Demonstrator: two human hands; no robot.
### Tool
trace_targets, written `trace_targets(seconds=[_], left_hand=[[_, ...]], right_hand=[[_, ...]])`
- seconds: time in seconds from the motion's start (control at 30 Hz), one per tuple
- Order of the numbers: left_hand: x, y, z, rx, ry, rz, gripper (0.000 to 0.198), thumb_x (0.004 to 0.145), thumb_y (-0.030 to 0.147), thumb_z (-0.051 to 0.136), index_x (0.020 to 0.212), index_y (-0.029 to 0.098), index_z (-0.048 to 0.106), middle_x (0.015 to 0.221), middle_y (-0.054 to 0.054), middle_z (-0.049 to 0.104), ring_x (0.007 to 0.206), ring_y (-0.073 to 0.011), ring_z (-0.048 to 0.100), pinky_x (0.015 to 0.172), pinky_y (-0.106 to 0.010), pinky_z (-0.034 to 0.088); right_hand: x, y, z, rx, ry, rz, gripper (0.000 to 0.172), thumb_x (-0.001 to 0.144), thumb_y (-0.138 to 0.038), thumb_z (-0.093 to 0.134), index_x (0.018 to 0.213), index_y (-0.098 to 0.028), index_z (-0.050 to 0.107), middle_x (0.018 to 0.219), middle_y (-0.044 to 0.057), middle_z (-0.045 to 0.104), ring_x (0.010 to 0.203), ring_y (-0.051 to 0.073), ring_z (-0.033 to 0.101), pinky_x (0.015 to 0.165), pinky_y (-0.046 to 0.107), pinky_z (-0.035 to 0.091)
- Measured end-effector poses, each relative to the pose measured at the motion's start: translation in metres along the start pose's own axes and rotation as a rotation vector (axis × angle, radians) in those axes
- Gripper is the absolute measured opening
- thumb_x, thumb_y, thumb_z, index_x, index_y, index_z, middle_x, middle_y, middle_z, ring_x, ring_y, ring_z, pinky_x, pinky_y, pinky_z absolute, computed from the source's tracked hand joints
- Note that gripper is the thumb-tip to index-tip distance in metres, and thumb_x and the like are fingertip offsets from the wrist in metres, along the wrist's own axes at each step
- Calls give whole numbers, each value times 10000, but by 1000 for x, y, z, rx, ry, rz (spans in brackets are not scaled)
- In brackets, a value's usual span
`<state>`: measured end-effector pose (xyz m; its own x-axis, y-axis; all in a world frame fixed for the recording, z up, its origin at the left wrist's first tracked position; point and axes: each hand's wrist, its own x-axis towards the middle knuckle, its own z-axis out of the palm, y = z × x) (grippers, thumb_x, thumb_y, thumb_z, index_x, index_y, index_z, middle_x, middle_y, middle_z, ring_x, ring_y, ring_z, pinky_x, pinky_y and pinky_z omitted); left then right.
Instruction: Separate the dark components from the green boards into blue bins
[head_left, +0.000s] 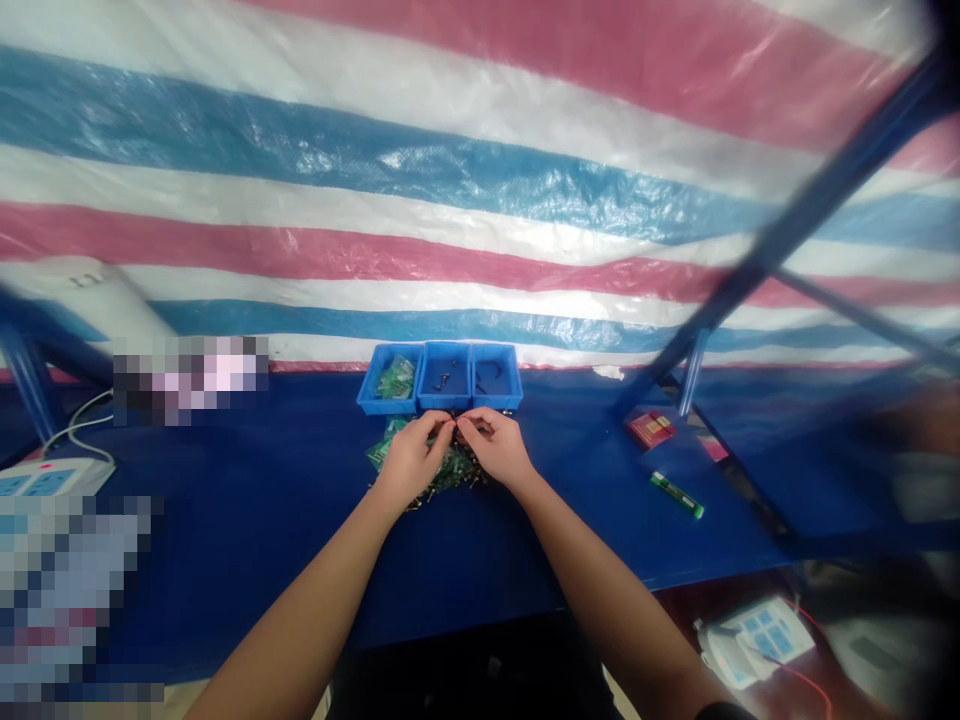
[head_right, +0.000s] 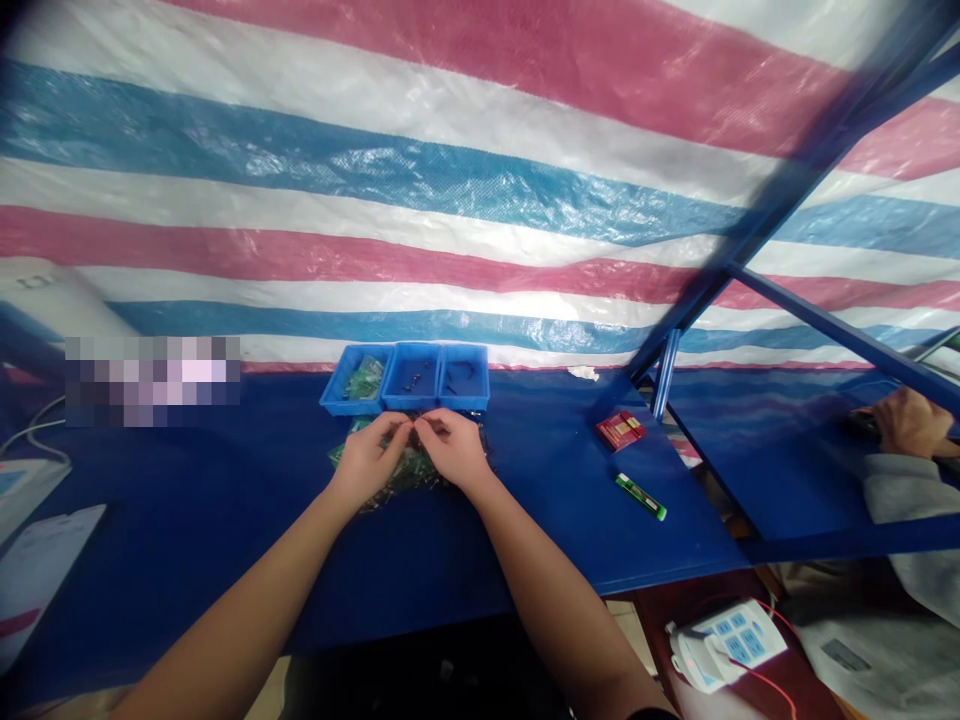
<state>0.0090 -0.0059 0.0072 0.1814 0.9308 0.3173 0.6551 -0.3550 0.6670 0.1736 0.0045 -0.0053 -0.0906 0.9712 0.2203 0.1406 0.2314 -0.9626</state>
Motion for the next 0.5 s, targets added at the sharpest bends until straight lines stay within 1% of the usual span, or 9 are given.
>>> trace_targets(seconds=[0.1, 0.27, 0.4, 0.5], left_hand=[[0, 0, 0, 7, 8, 15, 275, 960, 418, 426, 942, 217, 614, 779, 0, 670, 667, -144, 612, 572, -223, 434], [0, 0, 1, -12, 25, 28, 279, 957, 417, 440, 921, 218, 632, 793, -5, 681, 686, -145, 623, 575, -219, 445], [0, -3, 2, -47, 47, 34, 268, 931, 427, 492, 986, 216, 647, 820, -12, 698, 700, -147, 636, 580, -217, 467], [-1, -6, 3, -69, 56, 52, 269, 916, 417, 520, 1037, 215, 650, 809, -11, 696, 699, -143, 639, 583, -214, 477]], right_hand=[[0, 2, 0, 4, -6, -3, 210, 852, -398, 596, 892, -211, 682, 838, 41, 715, 788, 191, 690, 751, 319, 576], [1, 5, 1, 66, 6, -7, 238, 823, -378, 634, 991, -214, 674, 882, 48, 718, 814, 190, 696, 772, 324, 586], [2, 4, 2, 126, -6, 15, 211, 813, -377, 644, 925, -202, 682, 877, 53, 723, 797, 194, 700, 778, 337, 587], [2, 2, 2, 214, -13, 59, 214, 794, -389, 668, 867, -189, 679, 827, 52, 726, 763, 198, 705, 764, 344, 591]])
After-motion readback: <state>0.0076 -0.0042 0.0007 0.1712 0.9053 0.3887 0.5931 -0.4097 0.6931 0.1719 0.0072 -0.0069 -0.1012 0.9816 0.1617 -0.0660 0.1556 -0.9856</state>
